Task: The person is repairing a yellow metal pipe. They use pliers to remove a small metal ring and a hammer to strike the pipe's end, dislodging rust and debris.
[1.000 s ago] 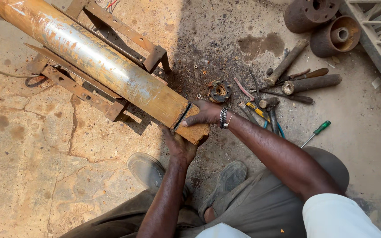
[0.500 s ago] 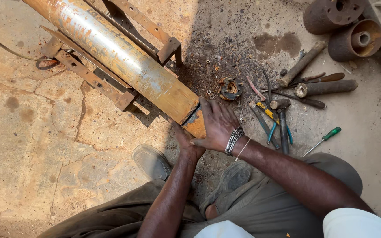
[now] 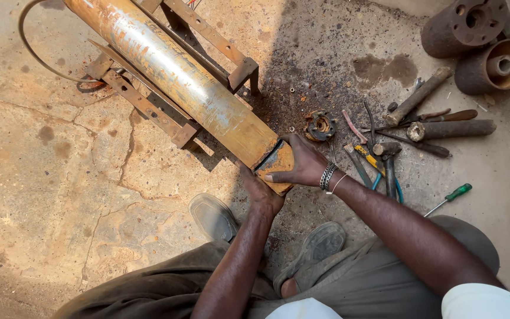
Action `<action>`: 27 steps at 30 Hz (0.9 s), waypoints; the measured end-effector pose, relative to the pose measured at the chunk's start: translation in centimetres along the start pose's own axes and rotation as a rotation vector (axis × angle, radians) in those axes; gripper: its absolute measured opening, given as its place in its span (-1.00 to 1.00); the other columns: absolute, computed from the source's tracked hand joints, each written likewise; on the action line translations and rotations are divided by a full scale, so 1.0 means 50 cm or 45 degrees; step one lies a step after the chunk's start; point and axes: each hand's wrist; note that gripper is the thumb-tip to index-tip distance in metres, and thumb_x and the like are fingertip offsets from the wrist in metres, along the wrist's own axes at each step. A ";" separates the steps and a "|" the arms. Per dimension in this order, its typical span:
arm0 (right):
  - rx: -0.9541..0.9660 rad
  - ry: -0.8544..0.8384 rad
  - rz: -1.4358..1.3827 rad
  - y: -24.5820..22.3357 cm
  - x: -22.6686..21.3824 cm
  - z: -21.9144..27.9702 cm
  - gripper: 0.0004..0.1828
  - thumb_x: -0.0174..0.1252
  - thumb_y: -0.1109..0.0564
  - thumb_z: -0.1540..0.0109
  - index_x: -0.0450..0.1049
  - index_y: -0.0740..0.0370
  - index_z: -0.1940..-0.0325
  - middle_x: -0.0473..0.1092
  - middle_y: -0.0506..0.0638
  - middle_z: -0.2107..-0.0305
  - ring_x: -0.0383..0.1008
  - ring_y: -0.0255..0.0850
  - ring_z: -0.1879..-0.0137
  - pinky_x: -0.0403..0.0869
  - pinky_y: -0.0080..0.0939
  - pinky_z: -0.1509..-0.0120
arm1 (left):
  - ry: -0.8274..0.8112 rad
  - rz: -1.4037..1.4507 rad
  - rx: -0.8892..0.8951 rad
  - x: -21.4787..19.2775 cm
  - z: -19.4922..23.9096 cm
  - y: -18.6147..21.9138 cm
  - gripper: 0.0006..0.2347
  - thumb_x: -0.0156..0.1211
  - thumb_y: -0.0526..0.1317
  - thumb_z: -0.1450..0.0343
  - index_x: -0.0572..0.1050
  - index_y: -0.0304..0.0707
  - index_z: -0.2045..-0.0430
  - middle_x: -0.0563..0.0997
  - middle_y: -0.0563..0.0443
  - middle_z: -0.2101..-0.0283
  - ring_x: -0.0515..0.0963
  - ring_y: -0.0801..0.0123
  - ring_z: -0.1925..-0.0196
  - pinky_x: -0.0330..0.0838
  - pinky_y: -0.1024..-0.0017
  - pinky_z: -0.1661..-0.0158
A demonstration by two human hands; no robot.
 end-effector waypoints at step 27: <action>0.313 -0.401 -0.771 0.079 -0.020 -0.115 -0.01 0.56 -0.13 0.13 0.38 0.39 -0.26 0.56 0.19 0.05 0.63 -0.08 0.02 0.63 -0.07 -0.03 | 0.525 -0.263 -0.053 0.084 0.008 -0.035 -0.21 -0.45 0.48 -0.40 0.23 -0.10 -0.33 0.45 -0.20 -0.24 0.46 0.02 -0.24 0.39 -0.10 -0.14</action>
Point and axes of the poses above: each hand's wrist, its own z-axis away from the middle knuckle, its own x-axis out of the palm, y = z × x
